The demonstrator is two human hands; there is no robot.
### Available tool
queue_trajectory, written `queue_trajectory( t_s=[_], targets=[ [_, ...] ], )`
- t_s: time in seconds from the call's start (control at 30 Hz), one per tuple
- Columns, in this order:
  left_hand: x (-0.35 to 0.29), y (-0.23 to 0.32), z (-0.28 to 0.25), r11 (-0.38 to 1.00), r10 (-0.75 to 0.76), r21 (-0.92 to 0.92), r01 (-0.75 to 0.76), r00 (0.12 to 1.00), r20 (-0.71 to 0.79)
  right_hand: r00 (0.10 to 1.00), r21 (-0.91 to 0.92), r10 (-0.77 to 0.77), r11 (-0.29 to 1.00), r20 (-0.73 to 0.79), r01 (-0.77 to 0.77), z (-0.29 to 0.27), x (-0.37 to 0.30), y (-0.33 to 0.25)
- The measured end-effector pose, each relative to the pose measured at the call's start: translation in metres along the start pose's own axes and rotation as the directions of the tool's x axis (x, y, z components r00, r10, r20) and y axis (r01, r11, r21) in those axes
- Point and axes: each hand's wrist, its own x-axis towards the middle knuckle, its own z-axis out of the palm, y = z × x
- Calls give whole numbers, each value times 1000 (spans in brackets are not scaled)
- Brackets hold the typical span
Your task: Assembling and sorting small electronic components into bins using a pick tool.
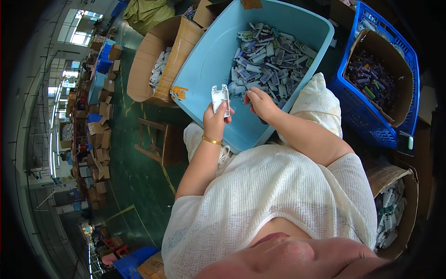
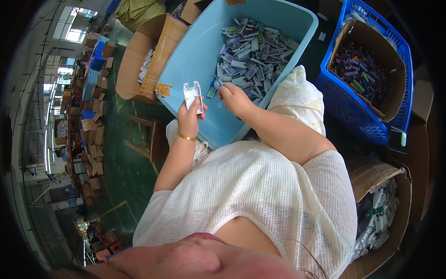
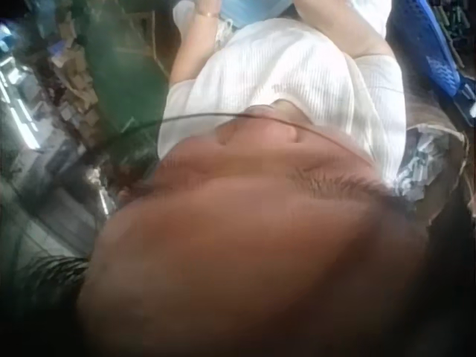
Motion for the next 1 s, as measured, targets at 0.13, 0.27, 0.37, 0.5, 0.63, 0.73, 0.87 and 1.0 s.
queue_trajectory(
  t_s=[0.13,0.27,0.37,0.5,0.63,0.73,0.87,1.0],
  targets=[
    [-4,-1,2,995,22,97,-22,1000,-2,852,-457,-520,745,57,485,1,-9,-4],
    [-4,-7,0,991,1,134,-1,1000,2,795,-558,-596,624,114,547,1,-17,-24],
    [-5,-8,3,988,15,155,-19,1000,25,741,-605,-658,537,137,588,-1,-20,-31],
    [-3,-16,5,880,90,471,-70,996,-20,846,-752,-493,475,202,457,2,-14,-23],
    [-2,-17,4,733,153,673,-99,988,-21,826,-728,-550,515,125,453,0,-16,-31],
    [0,-24,3,706,269,672,-222,963,36,624,-619,-772,434,118,654,-2,-18,-31],
    [4,-25,0,735,206,663,-145,978,-14,815,-701,-564,527,134,480,-4,-18,-31],
    [3,-27,5,759,173,636,-137,985,6,814,-699,-564,526,139,484,-5,-13,-20]
  ],
)
